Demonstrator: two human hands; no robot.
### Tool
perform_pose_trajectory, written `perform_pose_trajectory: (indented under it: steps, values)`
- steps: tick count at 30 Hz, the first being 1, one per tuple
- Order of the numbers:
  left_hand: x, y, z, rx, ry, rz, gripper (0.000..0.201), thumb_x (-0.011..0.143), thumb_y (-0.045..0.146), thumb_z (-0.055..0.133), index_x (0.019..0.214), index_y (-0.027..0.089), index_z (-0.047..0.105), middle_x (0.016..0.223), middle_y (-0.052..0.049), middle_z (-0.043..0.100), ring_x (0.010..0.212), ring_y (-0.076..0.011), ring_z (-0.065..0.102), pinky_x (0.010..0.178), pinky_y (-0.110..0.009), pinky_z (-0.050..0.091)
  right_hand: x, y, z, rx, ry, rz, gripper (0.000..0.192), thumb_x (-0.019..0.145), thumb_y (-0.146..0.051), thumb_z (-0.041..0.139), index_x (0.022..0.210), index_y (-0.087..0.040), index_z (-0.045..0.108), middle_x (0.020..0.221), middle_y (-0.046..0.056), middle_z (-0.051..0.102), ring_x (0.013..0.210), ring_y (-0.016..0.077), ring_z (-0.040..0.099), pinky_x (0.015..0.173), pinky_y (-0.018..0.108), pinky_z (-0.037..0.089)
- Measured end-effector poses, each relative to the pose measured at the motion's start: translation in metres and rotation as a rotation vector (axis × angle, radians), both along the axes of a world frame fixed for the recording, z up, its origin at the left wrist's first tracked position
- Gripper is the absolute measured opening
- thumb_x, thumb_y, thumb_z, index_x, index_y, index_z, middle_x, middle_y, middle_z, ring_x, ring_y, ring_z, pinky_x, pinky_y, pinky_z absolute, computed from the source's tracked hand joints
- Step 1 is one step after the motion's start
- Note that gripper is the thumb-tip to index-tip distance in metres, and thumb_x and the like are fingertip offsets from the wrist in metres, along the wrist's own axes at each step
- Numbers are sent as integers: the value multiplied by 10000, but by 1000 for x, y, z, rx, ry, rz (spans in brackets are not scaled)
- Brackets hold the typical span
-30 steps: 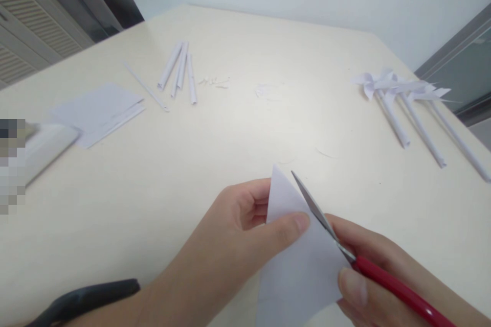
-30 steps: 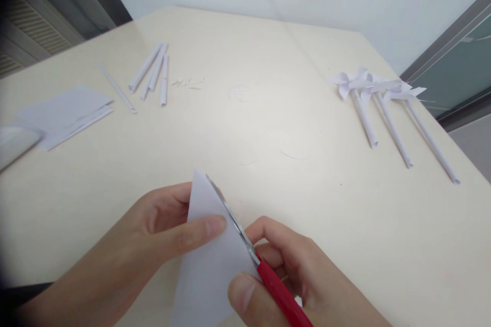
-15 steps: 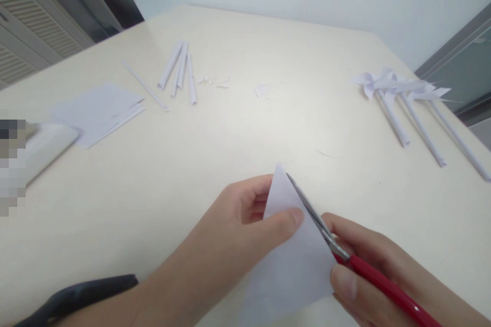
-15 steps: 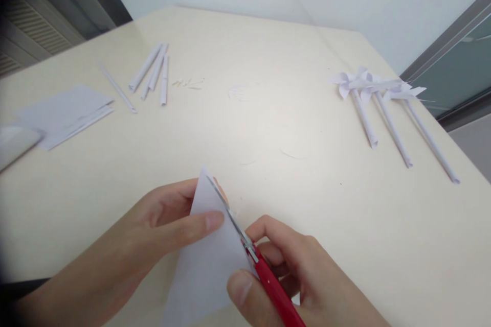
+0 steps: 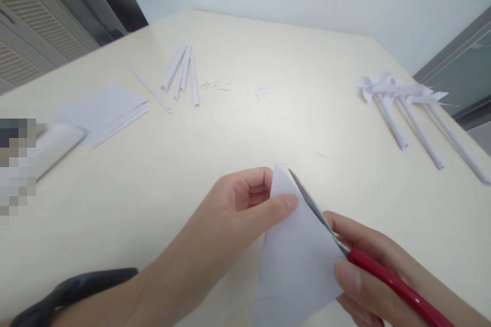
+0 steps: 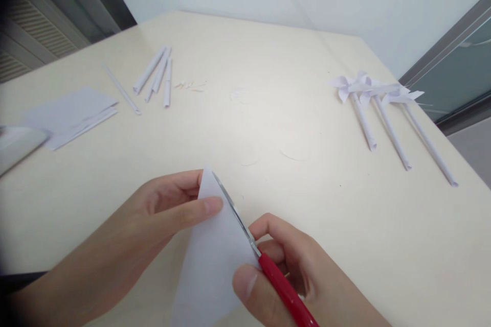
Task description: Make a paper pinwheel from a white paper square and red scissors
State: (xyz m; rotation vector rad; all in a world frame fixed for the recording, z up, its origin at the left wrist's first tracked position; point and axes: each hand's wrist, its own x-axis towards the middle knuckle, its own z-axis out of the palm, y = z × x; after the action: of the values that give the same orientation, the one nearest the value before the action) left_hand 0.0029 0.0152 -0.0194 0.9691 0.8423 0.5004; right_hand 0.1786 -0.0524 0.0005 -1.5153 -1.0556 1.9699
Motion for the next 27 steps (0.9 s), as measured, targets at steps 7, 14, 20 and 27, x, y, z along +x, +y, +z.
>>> perform_pose_trajectory:
  steps: [7, 14, 20, 27]
  values:
    - [2, 1, 4, 0, 31, -25, 119, 837, 259, 559, 772, 172, 608, 727, 0, 662, 656, -121, 568, 618, -217, 449, 4, -4, -21, 180, 62, 50, 361, 815, -567, 493, 852, -209, 520, 502, -56, 417, 427, 62, 359, 423, 170, 335]
    - [1, -1, 3, -17, 11, -30, 136, 842, 276, 558, 774, 177, 621, 737, 7, 659, 671, -112, 558, 624, -196, 445, 4, -9, -36, 210, 81, 20, 450, 774, -644, 483, 918, -225, 564, 501, -50, 413, 416, 70, 375, 385, 168, 308]
    - [1, -1, 2, -30, 3, -27, 130, 841, 268, 560, 769, 176, 617, 724, 13, 654, 649, -101, 549, 613, -188, 438, -2, -9, -35, 221, 132, -40, 406, 758, -627, 529, 879, -241, 565, 487, -51, 420, 429, 78, 409, 394, 173, 296]
    - [0, -1, 3, -77, 4, -25, 126, 833, 274, 568, 774, 168, 599, 736, -1, 648, 665, -115, 550, 618, -209, 437, -2, -12, -36, 225, 137, 2, 426, 771, -635, 504, 882, -225, 539, 482, -60, 406, 402, 63, 373, 366, 162, 284]
